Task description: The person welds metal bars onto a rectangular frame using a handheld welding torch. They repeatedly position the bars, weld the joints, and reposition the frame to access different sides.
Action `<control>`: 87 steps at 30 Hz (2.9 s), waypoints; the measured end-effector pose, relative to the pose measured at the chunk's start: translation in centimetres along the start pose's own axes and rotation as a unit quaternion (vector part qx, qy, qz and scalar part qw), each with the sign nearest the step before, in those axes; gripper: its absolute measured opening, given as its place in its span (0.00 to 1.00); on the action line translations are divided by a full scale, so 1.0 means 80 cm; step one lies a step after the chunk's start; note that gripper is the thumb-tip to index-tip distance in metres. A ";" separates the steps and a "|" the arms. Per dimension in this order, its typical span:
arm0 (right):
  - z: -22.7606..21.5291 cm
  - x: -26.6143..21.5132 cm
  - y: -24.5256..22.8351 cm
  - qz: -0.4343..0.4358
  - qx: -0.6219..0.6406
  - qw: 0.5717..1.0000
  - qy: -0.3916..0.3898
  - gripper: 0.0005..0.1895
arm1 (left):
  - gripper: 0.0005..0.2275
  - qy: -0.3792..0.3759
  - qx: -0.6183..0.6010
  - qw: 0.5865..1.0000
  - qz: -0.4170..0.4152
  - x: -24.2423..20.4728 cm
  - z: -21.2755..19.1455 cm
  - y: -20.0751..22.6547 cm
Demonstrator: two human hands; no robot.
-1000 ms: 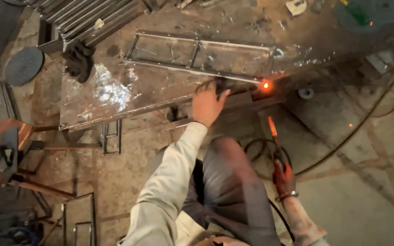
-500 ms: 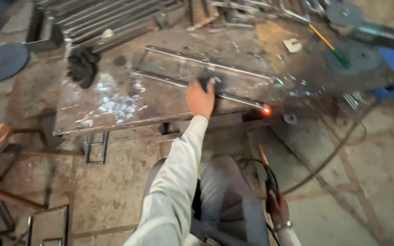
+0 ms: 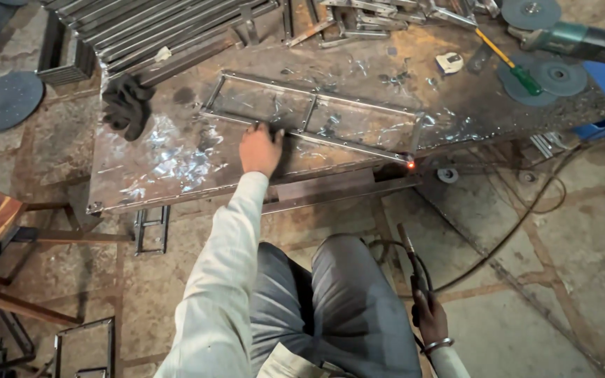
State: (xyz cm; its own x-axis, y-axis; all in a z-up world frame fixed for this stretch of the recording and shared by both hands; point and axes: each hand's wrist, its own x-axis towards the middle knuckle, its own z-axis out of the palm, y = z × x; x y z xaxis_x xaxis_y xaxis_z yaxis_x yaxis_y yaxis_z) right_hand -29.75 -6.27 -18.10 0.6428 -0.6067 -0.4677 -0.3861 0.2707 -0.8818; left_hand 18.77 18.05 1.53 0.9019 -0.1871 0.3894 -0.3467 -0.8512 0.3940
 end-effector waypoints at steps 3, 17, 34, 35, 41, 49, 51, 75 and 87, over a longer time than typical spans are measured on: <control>-0.002 -0.003 0.002 -0.010 -0.002 1.000 0.002 0.17 | 0.17 -0.037 -0.017 0.993 0.107 -0.033 -0.027 0.062; 0.001 -0.011 0.011 -0.032 0.000 0.999 0.020 0.18 | 0.24 -0.134 0.033 0.937 0.321 -0.057 0.047 0.152; -0.005 0.024 -0.007 -0.051 0.002 0.998 0.044 0.22 | 0.30 -0.188 0.079 0.934 0.295 0.076 -0.033 0.186; -0.004 0.018 -0.021 -0.064 -0.006 0.997 0.047 0.22 | 0.30 -0.194 0.077 0.931 0.298 0.075 -0.031 0.189; 0.019 0.027 -0.116 -0.135 0.001 0.991 0.001 0.21 | 0.29 -0.159 0.065 0.942 0.289 0.049 -0.047 0.192; 0.105 0.007 -0.280 -0.188 -0.005 0.980 0.060 0.22 | 0.26 -0.122 0.073 0.941 0.306 0.036 -0.050 0.196; 0.116 0.022 -0.284 -0.248 -0.021 0.963 0.105 0.23 | 0.25 -0.135 0.081 0.940 0.301 0.034 -0.052 0.199; 0.140 0.009 -0.324 -0.213 0.020 0.971 0.103 0.26 | 0.23 -0.112 0.090 0.940 0.309 0.030 -0.054 0.201; 0.144 0.000 -0.331 -0.221 0.027 0.971 0.085 0.22 | 0.21 -0.074 0.069 0.938 0.331 0.029 -0.046 0.192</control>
State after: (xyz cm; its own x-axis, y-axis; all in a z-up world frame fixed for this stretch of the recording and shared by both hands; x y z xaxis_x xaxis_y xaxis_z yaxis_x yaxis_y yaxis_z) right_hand -11.92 -4.86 4.57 0.6179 -0.7856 -0.0304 -0.0592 -0.0080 -0.9982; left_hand 14.59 6.35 11.53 0.5301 -0.7548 0.3864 -0.8160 -0.5780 -0.0096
